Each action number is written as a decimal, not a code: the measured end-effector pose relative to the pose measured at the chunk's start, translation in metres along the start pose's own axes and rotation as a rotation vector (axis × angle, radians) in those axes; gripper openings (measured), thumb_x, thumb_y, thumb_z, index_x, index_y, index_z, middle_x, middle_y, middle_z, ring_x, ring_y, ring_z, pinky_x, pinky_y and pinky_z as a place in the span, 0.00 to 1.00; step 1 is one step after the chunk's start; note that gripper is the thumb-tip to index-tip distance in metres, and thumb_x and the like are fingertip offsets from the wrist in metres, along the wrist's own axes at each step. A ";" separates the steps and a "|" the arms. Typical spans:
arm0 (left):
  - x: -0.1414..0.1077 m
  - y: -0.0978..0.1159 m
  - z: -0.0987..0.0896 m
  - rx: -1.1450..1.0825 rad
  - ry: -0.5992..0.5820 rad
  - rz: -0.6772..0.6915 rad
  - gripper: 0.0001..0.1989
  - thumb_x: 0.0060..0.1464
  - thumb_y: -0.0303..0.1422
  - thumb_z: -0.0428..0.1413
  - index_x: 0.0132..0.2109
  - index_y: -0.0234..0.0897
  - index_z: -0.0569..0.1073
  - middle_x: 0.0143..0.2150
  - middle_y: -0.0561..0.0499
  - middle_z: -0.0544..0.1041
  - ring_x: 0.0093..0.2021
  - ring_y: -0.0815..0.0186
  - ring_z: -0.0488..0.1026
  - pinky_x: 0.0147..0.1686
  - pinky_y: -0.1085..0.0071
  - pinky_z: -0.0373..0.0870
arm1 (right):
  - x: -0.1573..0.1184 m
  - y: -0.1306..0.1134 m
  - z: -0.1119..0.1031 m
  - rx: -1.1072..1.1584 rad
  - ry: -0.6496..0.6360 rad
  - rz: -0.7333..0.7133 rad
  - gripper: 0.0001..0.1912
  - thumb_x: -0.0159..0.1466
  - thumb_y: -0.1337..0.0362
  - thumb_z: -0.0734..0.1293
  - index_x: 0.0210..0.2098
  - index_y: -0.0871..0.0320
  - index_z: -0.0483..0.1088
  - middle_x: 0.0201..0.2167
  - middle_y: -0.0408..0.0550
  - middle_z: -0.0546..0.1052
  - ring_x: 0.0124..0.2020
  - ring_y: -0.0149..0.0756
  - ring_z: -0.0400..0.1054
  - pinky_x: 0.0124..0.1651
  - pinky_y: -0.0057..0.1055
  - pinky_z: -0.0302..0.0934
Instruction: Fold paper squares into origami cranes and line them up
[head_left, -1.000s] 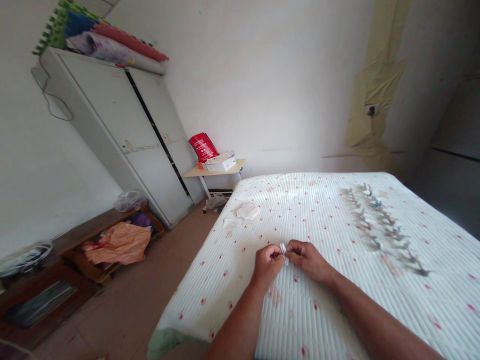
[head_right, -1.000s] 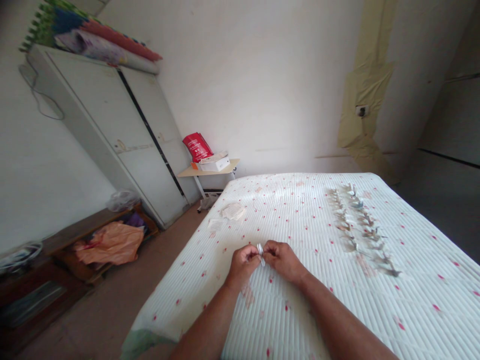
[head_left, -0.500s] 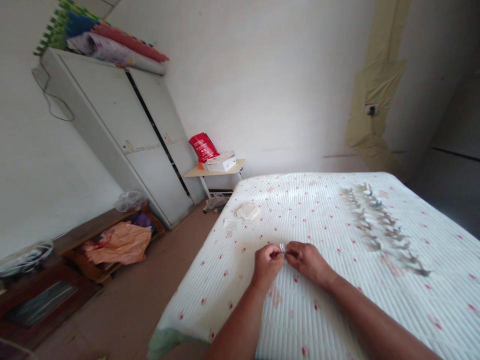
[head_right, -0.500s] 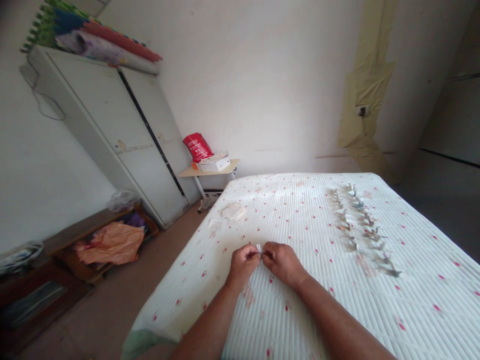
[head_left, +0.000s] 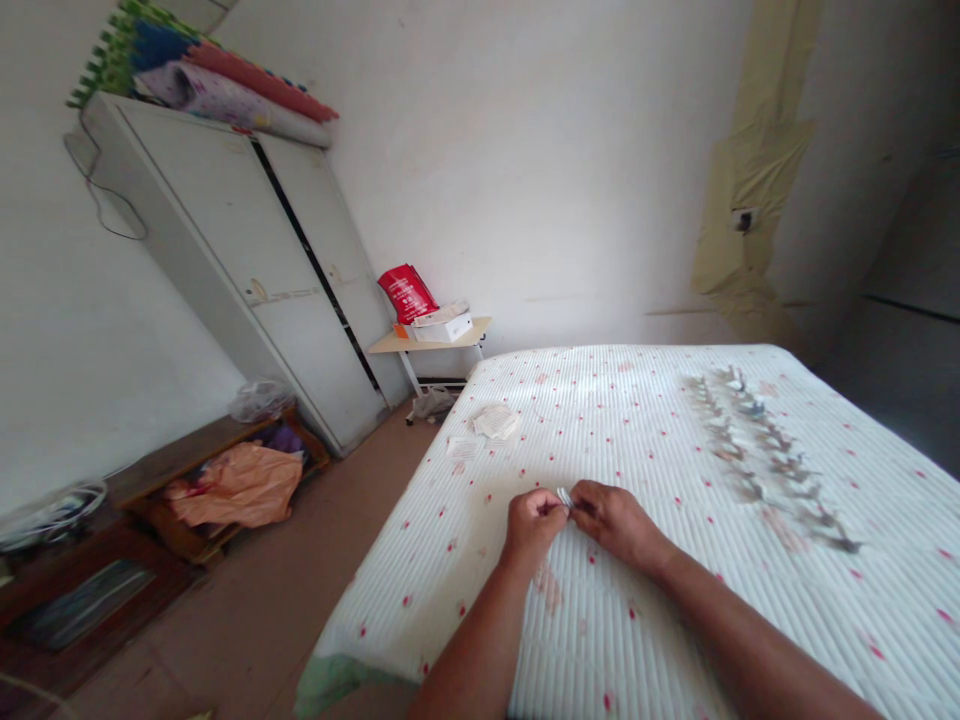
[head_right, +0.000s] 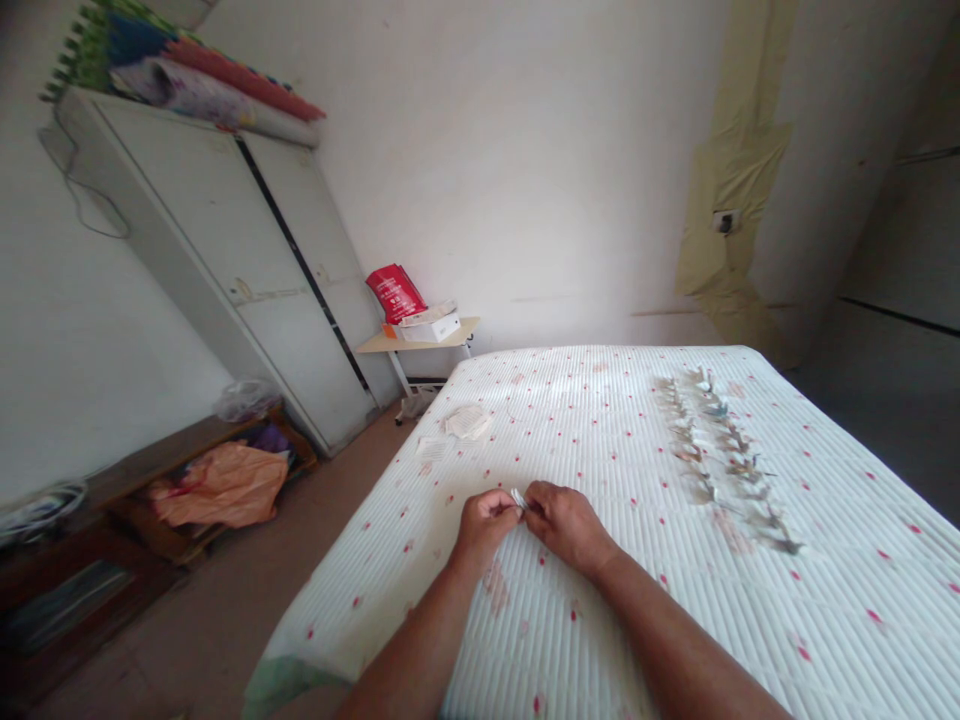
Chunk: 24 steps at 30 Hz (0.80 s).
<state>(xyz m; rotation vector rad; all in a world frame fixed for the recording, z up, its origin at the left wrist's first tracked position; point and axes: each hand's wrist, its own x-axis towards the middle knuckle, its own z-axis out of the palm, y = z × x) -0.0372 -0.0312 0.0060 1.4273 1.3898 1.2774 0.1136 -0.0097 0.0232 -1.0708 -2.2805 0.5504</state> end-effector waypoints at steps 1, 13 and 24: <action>0.000 0.000 0.000 -0.008 -0.004 0.005 0.05 0.39 0.30 0.52 0.20 0.33 0.67 0.16 0.58 0.61 0.20 0.74 0.56 0.21 0.77 0.52 | 0.000 0.000 0.000 -0.007 0.000 -0.001 0.05 0.58 0.68 0.58 0.25 0.58 0.62 0.22 0.42 0.67 0.24 0.29 0.61 0.28 0.24 0.51; -0.002 -0.006 0.004 -0.013 0.017 0.117 0.09 0.40 0.24 0.51 0.33 0.36 0.67 0.23 0.58 0.64 0.25 0.73 0.61 0.26 0.79 0.57 | 0.001 0.004 0.004 -0.047 0.028 -0.009 0.07 0.57 0.69 0.57 0.26 0.58 0.65 0.23 0.43 0.69 0.25 0.30 0.63 0.29 0.24 0.51; -0.004 -0.003 0.001 0.002 -0.041 0.133 0.03 0.44 0.27 0.51 0.30 0.34 0.68 0.22 0.57 0.64 0.25 0.73 0.60 0.25 0.79 0.57 | 0.002 0.008 0.002 0.163 0.048 -0.009 0.06 0.55 0.70 0.59 0.27 0.58 0.67 0.25 0.43 0.70 0.27 0.30 0.64 0.30 0.25 0.54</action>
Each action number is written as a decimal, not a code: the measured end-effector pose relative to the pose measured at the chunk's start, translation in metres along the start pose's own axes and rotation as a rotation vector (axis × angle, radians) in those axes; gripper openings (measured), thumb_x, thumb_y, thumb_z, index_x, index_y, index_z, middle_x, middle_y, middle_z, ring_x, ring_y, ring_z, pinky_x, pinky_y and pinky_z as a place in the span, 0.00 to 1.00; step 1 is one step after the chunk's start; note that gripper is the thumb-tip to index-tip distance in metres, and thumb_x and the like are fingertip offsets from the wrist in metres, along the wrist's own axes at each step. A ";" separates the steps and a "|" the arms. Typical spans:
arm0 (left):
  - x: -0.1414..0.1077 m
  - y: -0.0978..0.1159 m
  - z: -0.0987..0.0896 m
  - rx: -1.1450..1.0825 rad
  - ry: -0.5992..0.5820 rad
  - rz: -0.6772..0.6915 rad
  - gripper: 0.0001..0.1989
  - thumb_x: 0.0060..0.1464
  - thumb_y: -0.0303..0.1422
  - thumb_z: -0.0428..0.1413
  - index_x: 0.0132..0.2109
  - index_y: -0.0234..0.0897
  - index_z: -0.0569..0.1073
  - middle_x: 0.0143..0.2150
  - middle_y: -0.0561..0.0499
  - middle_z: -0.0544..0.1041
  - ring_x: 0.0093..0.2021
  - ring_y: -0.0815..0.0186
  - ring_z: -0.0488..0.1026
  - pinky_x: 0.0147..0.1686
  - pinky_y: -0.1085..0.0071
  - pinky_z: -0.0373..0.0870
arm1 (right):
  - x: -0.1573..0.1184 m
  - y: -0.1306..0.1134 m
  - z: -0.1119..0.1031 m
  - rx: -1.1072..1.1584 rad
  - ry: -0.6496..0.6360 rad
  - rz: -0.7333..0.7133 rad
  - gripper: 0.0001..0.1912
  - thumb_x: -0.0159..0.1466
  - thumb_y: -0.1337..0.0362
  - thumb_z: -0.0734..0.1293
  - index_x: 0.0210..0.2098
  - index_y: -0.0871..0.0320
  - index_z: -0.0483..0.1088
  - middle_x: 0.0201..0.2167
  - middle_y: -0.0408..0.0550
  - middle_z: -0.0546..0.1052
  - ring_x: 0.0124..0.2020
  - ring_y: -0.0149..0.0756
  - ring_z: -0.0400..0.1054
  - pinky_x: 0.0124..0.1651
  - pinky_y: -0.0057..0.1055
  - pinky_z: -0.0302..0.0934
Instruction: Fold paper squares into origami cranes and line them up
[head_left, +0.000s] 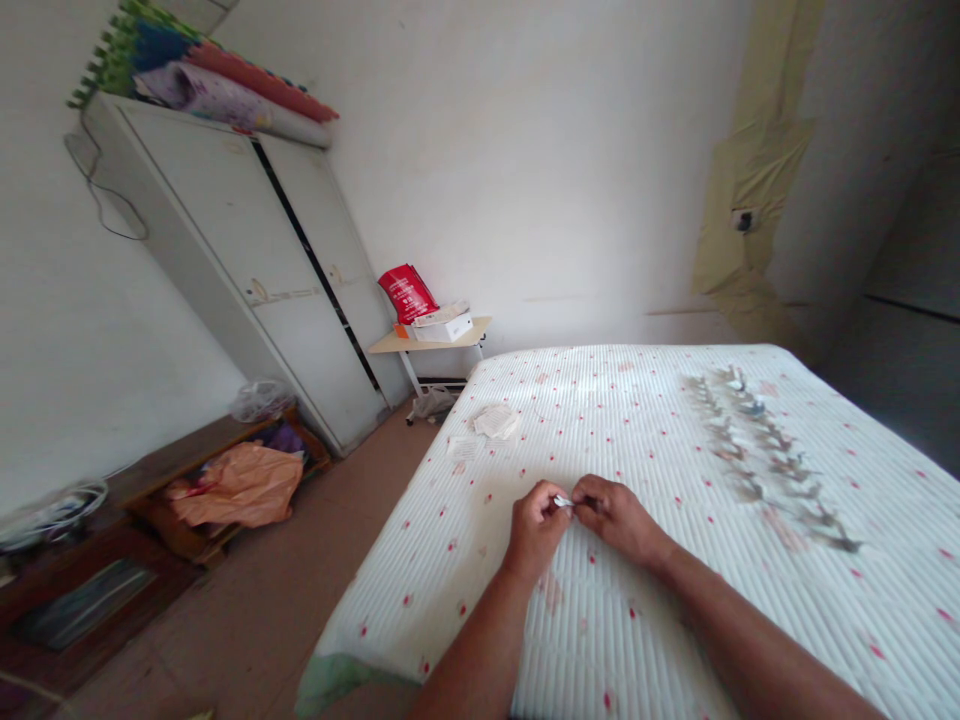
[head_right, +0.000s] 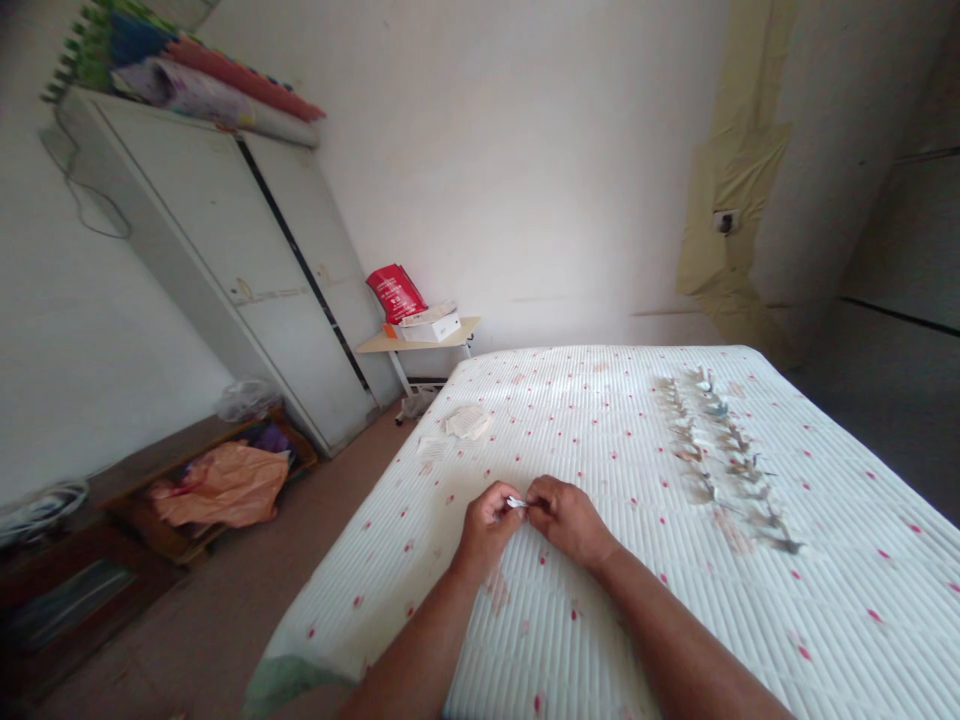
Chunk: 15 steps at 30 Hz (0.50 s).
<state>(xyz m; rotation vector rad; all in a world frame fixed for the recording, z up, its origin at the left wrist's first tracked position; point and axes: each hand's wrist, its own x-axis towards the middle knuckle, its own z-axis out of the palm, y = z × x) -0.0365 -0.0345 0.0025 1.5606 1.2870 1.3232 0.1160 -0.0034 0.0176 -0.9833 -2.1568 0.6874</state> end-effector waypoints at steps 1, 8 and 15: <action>0.000 0.000 -0.001 -0.013 -0.005 0.000 0.03 0.44 0.28 0.51 0.30 0.34 0.68 0.23 0.57 0.64 0.25 0.73 0.60 0.26 0.79 0.57 | 0.000 0.001 0.000 0.040 0.000 0.002 0.06 0.55 0.70 0.59 0.27 0.58 0.67 0.25 0.43 0.70 0.27 0.30 0.64 0.31 0.25 0.55; 0.001 -0.005 -0.002 -0.074 -0.043 -0.027 0.04 0.45 0.30 0.52 0.29 0.34 0.67 0.23 0.56 0.65 0.24 0.73 0.61 0.25 0.78 0.56 | 0.001 0.006 -0.001 0.170 -0.023 -0.023 0.06 0.57 0.68 0.60 0.27 0.58 0.68 0.26 0.43 0.70 0.29 0.30 0.64 0.32 0.25 0.56; 0.001 -0.001 -0.001 -0.118 -0.055 -0.070 0.04 0.44 0.30 0.52 0.28 0.34 0.68 0.21 0.57 0.66 0.23 0.73 0.61 0.25 0.78 0.56 | 0.002 0.001 -0.003 0.106 -0.032 -0.021 0.06 0.56 0.69 0.59 0.25 0.59 0.67 0.24 0.42 0.69 0.26 0.29 0.62 0.30 0.24 0.54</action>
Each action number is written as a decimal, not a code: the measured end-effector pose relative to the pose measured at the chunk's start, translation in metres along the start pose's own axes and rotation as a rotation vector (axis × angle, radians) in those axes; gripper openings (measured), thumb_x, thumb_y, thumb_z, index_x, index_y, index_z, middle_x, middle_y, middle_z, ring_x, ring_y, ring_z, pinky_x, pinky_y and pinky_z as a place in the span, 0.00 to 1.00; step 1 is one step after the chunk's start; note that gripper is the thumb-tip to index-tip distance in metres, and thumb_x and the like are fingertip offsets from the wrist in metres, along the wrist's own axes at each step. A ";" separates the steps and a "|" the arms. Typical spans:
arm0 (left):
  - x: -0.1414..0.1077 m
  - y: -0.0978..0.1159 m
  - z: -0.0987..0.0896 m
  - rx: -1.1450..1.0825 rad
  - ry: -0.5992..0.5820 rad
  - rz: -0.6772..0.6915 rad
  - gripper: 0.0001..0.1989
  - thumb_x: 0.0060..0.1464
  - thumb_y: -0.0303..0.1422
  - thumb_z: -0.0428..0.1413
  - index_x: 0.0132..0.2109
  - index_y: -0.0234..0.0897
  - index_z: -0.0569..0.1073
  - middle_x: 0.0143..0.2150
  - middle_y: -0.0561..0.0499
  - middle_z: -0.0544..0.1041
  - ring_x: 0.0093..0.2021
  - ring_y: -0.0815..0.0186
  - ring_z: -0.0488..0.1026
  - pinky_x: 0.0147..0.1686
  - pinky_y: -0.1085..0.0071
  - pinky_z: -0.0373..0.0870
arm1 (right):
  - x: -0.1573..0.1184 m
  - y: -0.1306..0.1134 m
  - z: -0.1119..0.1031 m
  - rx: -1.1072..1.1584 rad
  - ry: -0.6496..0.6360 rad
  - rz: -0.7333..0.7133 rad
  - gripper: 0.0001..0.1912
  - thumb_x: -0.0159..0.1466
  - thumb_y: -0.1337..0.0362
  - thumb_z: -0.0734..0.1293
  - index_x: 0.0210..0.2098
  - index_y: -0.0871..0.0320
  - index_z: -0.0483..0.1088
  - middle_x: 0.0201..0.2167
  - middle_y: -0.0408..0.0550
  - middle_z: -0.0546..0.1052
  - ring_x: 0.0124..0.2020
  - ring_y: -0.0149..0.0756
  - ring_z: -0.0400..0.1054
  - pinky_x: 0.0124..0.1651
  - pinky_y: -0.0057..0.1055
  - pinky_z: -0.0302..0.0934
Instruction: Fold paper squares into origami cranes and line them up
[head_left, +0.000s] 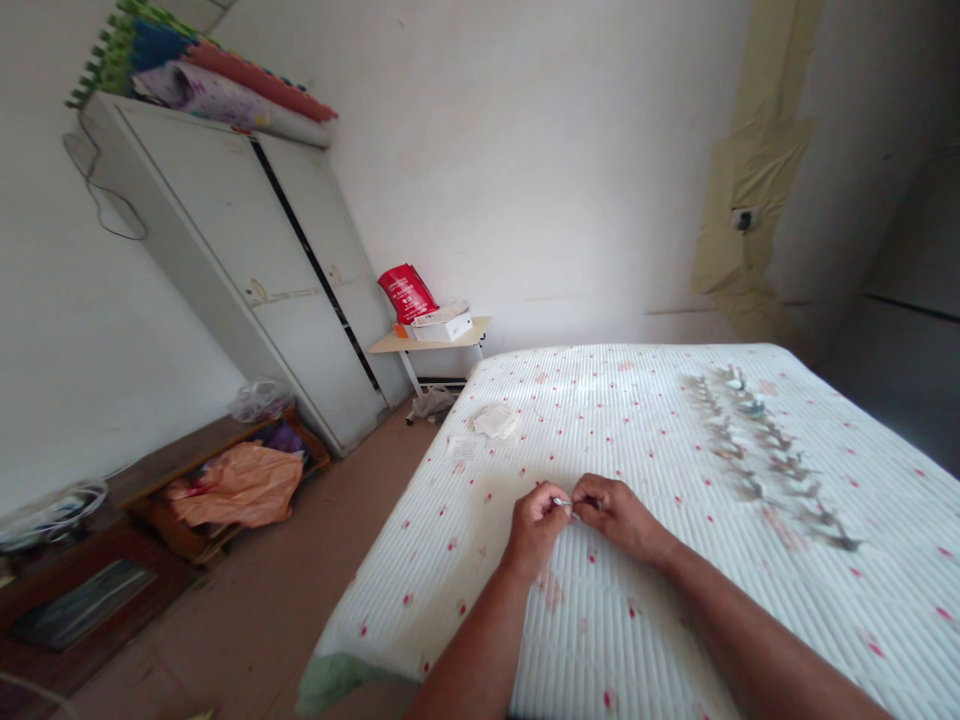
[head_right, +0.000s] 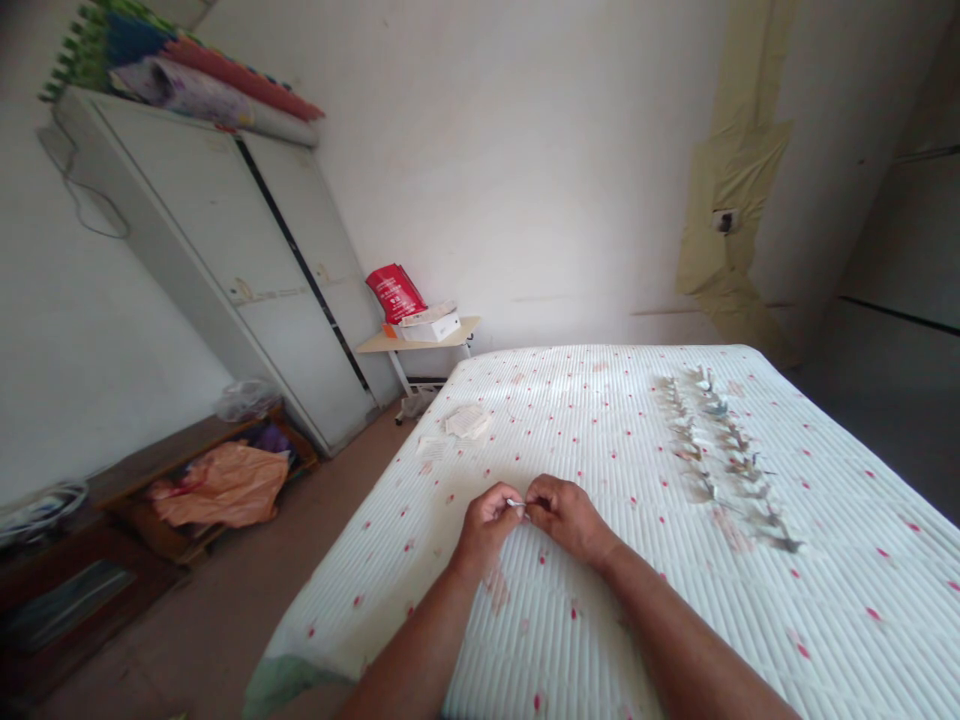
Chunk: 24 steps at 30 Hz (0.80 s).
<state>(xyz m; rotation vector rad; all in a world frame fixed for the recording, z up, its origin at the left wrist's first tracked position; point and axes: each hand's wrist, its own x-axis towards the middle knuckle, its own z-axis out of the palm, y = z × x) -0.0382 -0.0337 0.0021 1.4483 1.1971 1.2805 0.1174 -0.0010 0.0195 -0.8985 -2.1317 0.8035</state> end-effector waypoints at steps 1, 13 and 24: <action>0.000 0.001 0.000 -0.011 0.003 0.001 0.04 0.44 0.30 0.52 0.28 0.34 0.68 0.22 0.56 0.66 0.24 0.73 0.62 0.25 0.78 0.56 | 0.000 0.000 0.000 0.001 0.000 0.001 0.06 0.56 0.69 0.59 0.25 0.59 0.67 0.24 0.42 0.69 0.26 0.29 0.62 0.30 0.24 0.54; 0.001 0.005 -0.001 -0.061 0.004 -0.058 0.06 0.43 0.33 0.54 0.29 0.35 0.67 0.22 0.56 0.70 0.26 0.70 0.68 0.28 0.77 0.60 | -0.001 -0.001 -0.005 0.023 -0.018 -0.014 0.08 0.57 0.68 0.59 0.24 0.59 0.67 0.23 0.42 0.67 0.26 0.28 0.62 0.30 0.25 0.55; 0.001 0.003 -0.001 -0.014 -0.022 -0.005 0.06 0.44 0.32 0.53 0.28 0.33 0.67 0.21 0.56 0.65 0.24 0.73 0.61 0.26 0.78 0.56 | -0.001 -0.005 -0.003 0.105 -0.023 0.036 0.08 0.58 0.63 0.61 0.25 0.59 0.68 0.24 0.43 0.69 0.28 0.30 0.63 0.32 0.26 0.56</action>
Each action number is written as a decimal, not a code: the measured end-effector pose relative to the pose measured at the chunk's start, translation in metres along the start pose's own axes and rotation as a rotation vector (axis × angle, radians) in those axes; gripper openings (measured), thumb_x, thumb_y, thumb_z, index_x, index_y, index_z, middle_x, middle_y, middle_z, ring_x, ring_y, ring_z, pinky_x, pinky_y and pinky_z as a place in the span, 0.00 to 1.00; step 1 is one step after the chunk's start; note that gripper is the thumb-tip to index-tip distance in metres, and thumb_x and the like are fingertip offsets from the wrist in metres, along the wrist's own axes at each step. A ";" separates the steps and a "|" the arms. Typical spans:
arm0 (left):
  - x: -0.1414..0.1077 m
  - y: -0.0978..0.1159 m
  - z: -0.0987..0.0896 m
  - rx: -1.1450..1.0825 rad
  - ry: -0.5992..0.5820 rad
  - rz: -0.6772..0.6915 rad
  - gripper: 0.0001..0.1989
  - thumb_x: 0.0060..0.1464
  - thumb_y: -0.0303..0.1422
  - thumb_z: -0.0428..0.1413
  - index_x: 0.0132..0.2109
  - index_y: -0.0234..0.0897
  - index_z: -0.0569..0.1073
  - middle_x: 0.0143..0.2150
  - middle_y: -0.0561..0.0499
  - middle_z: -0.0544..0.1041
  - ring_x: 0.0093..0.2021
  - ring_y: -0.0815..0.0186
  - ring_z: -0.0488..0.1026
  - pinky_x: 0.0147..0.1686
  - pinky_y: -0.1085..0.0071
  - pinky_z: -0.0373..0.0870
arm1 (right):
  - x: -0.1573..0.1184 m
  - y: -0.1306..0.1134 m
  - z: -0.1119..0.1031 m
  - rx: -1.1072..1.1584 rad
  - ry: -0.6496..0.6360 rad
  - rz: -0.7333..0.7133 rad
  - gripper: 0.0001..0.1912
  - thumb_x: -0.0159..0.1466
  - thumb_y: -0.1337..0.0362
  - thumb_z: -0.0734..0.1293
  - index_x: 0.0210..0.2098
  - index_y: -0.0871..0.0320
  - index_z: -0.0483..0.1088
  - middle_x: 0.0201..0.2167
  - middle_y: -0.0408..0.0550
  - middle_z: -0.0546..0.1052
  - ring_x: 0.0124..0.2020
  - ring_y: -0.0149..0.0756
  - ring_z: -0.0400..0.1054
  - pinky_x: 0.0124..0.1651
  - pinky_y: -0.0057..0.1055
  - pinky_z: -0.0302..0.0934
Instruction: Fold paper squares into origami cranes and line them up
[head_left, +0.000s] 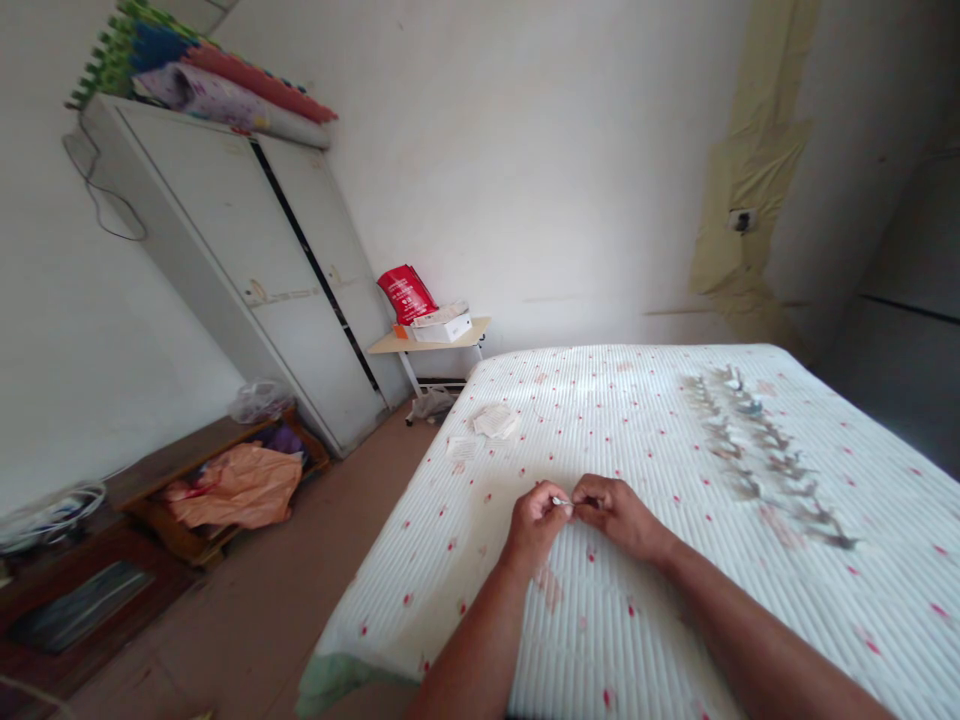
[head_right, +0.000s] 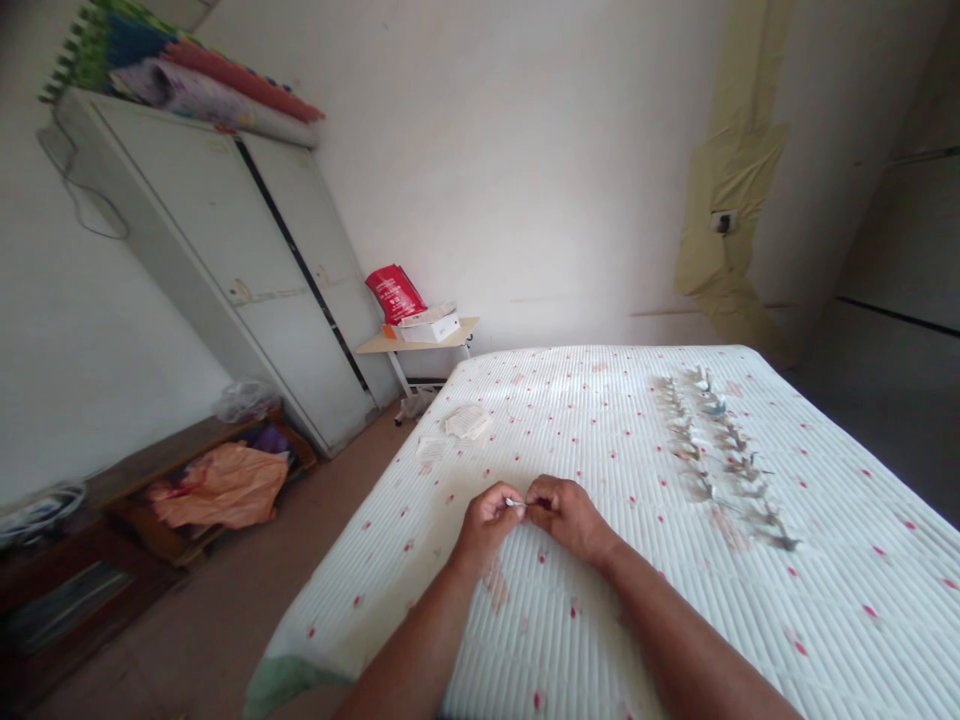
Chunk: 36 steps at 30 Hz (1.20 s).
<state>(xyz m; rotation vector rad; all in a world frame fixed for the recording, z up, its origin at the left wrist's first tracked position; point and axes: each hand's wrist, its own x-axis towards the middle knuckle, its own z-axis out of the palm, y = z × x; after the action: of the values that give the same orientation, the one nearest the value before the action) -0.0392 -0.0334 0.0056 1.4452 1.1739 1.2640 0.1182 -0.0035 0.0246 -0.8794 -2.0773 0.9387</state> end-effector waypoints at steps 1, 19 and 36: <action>0.000 0.000 0.000 -0.022 -0.002 -0.001 0.06 0.43 0.33 0.54 0.29 0.33 0.67 0.22 0.56 0.66 0.24 0.73 0.62 0.26 0.78 0.57 | 0.000 0.000 0.000 0.035 0.004 0.023 0.09 0.58 0.62 0.62 0.25 0.59 0.68 0.24 0.42 0.69 0.27 0.30 0.62 0.32 0.26 0.55; -0.001 0.002 -0.001 -0.126 -0.013 -0.034 0.09 0.43 0.35 0.56 0.27 0.33 0.68 0.23 0.53 0.72 0.25 0.70 0.66 0.30 0.75 0.61 | 0.003 0.005 -0.003 0.607 -0.125 0.318 0.13 0.51 0.56 0.67 0.26 0.61 0.69 0.17 0.38 0.66 0.19 0.24 0.54 0.26 0.24 0.49; -0.003 0.008 0.001 -0.172 -0.026 -0.075 0.06 0.43 0.32 0.55 0.25 0.33 0.68 0.21 0.54 0.70 0.24 0.71 0.65 0.30 0.75 0.61 | 0.003 0.008 -0.002 0.694 -0.193 0.329 0.13 0.50 0.57 0.68 0.26 0.61 0.69 0.17 0.38 0.67 0.18 0.24 0.56 0.24 0.23 0.50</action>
<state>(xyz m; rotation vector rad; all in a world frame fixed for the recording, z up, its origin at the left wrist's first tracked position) -0.0372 -0.0381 0.0131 1.2769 1.0651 1.2585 0.1208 0.0033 0.0200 -0.7721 -1.5764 1.8333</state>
